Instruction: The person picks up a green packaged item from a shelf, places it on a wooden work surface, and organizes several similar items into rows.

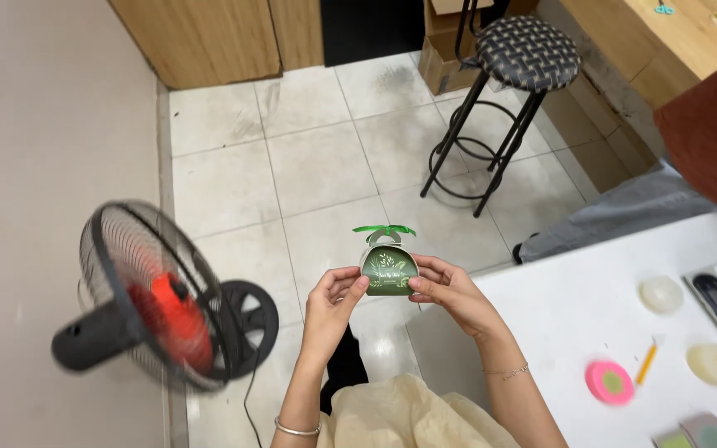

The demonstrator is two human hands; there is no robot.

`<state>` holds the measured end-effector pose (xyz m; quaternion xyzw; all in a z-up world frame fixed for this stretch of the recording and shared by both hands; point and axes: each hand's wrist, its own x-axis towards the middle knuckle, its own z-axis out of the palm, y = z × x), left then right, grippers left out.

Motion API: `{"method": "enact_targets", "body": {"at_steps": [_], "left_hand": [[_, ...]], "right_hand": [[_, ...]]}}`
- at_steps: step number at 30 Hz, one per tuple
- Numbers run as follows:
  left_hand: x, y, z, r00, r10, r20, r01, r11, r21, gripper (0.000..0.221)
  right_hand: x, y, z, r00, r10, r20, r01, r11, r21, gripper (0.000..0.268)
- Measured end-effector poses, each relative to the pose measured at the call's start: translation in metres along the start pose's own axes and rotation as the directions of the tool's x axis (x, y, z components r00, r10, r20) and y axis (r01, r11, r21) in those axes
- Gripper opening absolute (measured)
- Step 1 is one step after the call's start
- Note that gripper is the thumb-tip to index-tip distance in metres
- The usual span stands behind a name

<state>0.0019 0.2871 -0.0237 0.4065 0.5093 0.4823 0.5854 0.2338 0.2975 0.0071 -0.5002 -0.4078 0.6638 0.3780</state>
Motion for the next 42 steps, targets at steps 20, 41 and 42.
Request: {"method": "enact_targets", "body": {"at_steps": [20,41,42], "left_hand": [[0.417,0.096,-0.001,0.975,0.012,0.221,-0.014,1.0,0.006,0.042],[0.824,0.164,0.138,0.946,-0.025,0.324,0.0,0.997,0.078,0.041],[0.841,0.163,0.143,0.941,-0.043,0.337,0.013,0.996,0.093,0.041]], "right_hand": [[0.349,-0.147,-0.061,0.991,-0.082,-0.107,0.091,0.993,0.079,0.062],[0.671,-0.303,-0.24,0.968,-0.115,-0.222,0.155,0.973,0.172,0.06],[0.681,-0.305,-0.246,0.965,-0.103,-0.241,0.151,0.97,0.19,0.06]]}}
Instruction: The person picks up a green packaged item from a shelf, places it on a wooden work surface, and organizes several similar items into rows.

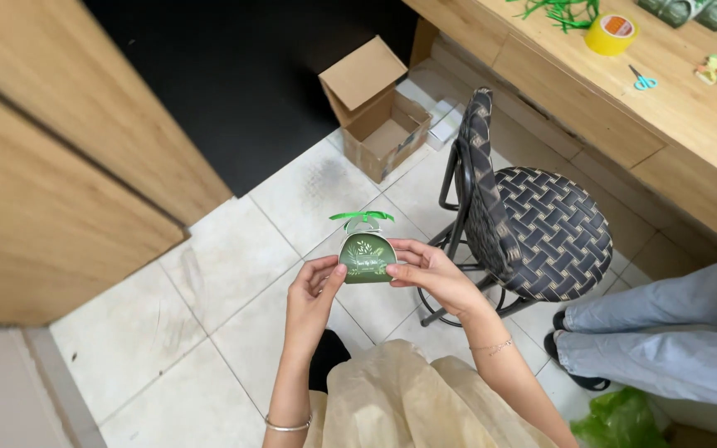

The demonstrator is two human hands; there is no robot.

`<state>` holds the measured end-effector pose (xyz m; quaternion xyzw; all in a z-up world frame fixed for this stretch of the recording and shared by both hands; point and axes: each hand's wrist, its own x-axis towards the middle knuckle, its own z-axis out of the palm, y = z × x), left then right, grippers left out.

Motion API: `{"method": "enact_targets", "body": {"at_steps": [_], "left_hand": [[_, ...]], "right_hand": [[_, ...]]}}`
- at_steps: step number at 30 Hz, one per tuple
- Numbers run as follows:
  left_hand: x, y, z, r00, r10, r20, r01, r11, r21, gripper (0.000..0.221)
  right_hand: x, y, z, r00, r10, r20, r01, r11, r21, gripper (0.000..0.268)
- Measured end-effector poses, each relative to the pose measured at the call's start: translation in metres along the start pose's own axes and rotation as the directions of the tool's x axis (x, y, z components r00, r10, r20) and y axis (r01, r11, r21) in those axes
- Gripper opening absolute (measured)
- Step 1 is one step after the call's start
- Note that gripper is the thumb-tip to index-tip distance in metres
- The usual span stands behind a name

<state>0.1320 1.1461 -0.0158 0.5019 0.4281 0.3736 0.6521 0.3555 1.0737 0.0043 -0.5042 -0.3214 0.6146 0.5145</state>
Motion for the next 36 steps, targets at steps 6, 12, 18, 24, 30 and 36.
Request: {"method": "enact_targets", "body": {"at_steps": [6,12,18,24,30,36], "left_hand": [[0.128,0.004,-0.009,0.99,-0.038,0.139,0.035,0.999,0.025,0.041],[0.269,0.046,-0.013,0.932,-0.049,0.36,0.034,0.998,0.05,0.042],[0.4,0.095,0.002,0.815,-0.079,0.574,0.011,0.993,0.121,0.047],[0.475,0.101,0.039,0.66,-0.124,0.741,0.039,0.991,0.13,0.061],[0.523,0.084,0.1,0.486,-0.168,0.858,-0.034,0.977,0.21,0.082],[0.566,0.09,0.174,0.469,-0.237,0.851,-0.06,0.952,0.299,0.091]], "right_hand": [[0.088,-0.014,-0.011,0.983,-0.001,-0.183,0.015,0.997,0.073,0.062],[0.184,-0.054,-0.021,0.941,-0.046,-0.334,0.105,0.981,0.161,0.063],[0.261,-0.107,-0.026,0.859,-0.136,-0.493,0.223,0.967,0.121,0.064],[0.287,-0.128,-0.05,0.808,-0.139,-0.572,0.261,0.956,0.137,0.073],[0.298,-0.129,-0.102,0.757,-0.132,-0.64,0.277,0.952,0.132,0.072],[0.324,-0.136,-0.176,0.7,-0.21,-0.682,0.395,0.91,0.124,0.071]]}}
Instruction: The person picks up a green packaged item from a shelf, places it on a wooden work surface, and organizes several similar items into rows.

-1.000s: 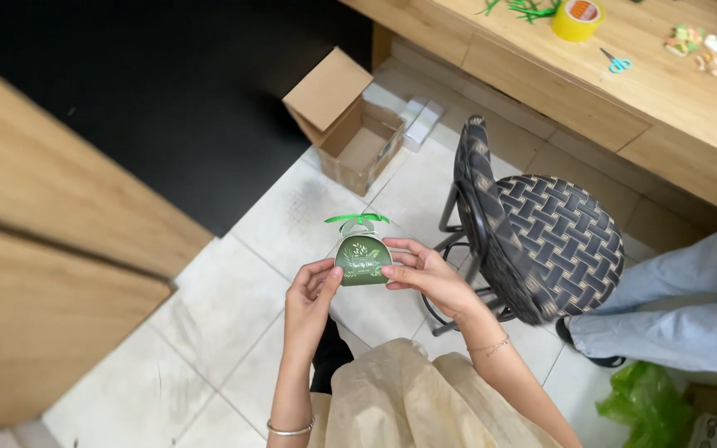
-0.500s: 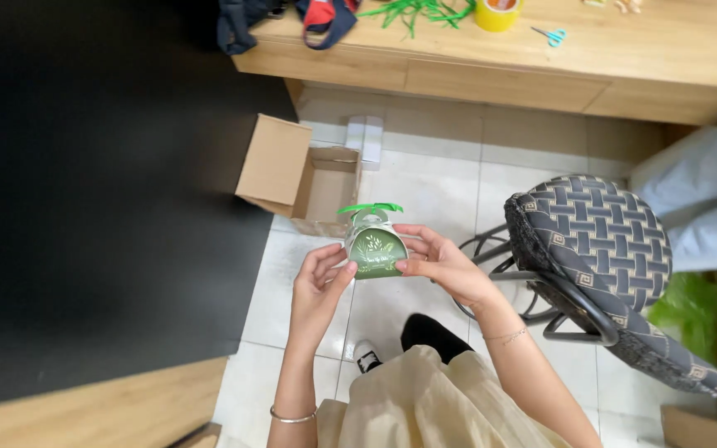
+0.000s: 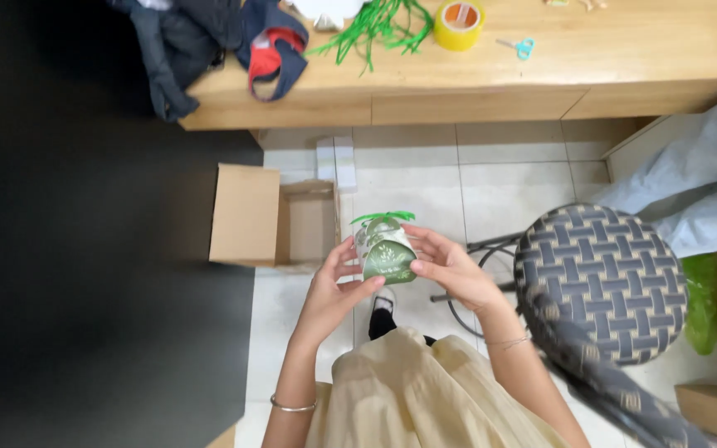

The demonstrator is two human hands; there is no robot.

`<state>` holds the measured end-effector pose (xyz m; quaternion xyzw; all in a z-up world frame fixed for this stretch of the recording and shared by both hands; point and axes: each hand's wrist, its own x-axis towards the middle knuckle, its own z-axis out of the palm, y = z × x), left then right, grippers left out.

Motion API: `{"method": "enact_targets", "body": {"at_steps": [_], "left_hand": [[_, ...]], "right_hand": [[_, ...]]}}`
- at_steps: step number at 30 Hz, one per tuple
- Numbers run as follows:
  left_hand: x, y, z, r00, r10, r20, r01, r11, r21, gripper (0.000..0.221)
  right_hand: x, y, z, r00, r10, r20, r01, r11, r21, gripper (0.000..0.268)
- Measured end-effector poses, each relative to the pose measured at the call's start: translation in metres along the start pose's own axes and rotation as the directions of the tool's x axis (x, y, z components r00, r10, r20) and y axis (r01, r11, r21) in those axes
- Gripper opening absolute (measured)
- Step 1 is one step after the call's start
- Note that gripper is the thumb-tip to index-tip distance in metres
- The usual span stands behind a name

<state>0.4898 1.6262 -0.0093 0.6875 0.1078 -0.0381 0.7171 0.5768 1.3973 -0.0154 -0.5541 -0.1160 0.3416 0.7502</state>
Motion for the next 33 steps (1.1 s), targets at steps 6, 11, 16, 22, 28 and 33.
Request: {"method": "enact_targets", "body": {"at_steps": [6,11,16,22,28,33], "left_hand": [[0.101,0.021,0.008,0.995,-0.023,0.093,0.015,0.996,0.085,0.096],[0.158,0.035,0.046,0.992,0.039,0.118,-0.061,0.979,0.192,0.1],[0.208,0.028,0.079,0.965,0.002,0.262,-0.051,0.982,0.18,0.105],[0.276,0.035,0.108,0.891,0.031,0.454,-0.108,0.984,0.144,0.102],[0.367,0.061,0.123,0.81,0.049,0.585,-0.161,0.977,0.142,0.102],[0.447,0.087,0.113,0.778,0.071,0.625,-0.284,0.926,0.248,0.102]], "right_hand": [[0.057,-0.02,-0.012,0.974,-0.15,-0.168,0.131,0.985,-0.116,0.087],[0.067,0.0,-0.029,0.816,-0.181,-0.55,0.218,0.976,0.002,0.077],[0.064,-0.007,-0.05,0.552,-0.127,-0.824,0.279,0.959,0.039,0.058],[0.07,-0.005,-0.072,0.325,-0.121,-0.938,0.319,0.948,-0.012,0.05],[0.103,-0.025,-0.129,0.098,-0.138,-0.986,0.338,0.936,-0.097,0.047],[0.15,-0.078,-0.179,0.134,-0.354,-0.926,0.154,0.93,-0.333,0.034]]}}
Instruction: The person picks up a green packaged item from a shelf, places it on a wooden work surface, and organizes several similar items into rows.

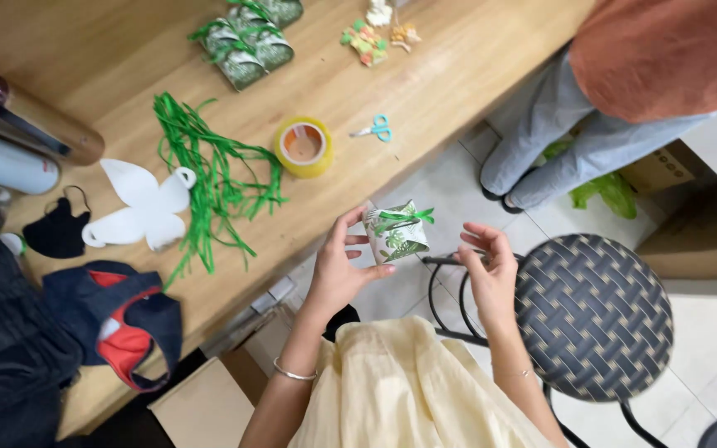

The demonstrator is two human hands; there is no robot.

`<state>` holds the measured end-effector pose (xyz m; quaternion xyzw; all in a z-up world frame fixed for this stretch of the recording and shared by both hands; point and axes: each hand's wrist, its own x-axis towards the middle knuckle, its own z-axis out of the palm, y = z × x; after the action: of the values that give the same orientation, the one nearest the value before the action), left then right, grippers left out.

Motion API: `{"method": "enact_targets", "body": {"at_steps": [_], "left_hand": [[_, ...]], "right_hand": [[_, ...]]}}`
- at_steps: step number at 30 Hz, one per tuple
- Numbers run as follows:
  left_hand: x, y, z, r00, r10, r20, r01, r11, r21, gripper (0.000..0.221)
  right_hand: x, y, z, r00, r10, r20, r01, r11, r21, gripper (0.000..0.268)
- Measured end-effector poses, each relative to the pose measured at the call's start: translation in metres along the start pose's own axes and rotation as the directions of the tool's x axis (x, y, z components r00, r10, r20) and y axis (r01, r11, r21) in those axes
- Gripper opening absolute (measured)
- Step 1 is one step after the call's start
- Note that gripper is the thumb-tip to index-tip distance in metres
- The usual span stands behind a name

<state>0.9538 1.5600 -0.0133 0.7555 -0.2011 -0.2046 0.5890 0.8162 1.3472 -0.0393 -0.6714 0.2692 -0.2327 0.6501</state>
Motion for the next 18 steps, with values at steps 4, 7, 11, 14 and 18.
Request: {"method": "enact_targets", "body": {"at_steps": [4,7,11,14,18], "left_hand": [[0.036,-0.001,-0.037,0.999,0.032,-0.025,-0.029,0.993,0.113,0.1],[0.057,-0.005,-0.053,0.997,0.083,-0.008,-0.081,0.99,0.113,0.102],[0.085,0.0,-0.069,0.998,-0.028,-0.051,0.033,0.992,0.12,0.101],[0.106,0.002,-0.074,0.994,-0.049,-0.098,0.062,0.988,0.142,0.101],[0.139,-0.012,-0.063,0.98,-0.005,-0.2,0.045,0.98,0.195,0.1]], "right_hand": [[0.047,-0.054,0.062,0.975,-0.141,0.173,0.18,0.954,-0.239,0.039],[0.073,-0.084,0.098,0.889,-0.198,0.414,0.37,0.841,-0.393,0.042],[0.114,-0.091,0.121,0.836,-0.133,0.532,0.416,0.785,-0.458,0.033],[0.146,-0.097,0.138,0.768,-0.172,0.617,0.459,0.82,-0.342,0.036],[0.204,-0.057,0.149,0.728,-0.255,0.637,0.483,0.849,-0.212,0.019]]}}
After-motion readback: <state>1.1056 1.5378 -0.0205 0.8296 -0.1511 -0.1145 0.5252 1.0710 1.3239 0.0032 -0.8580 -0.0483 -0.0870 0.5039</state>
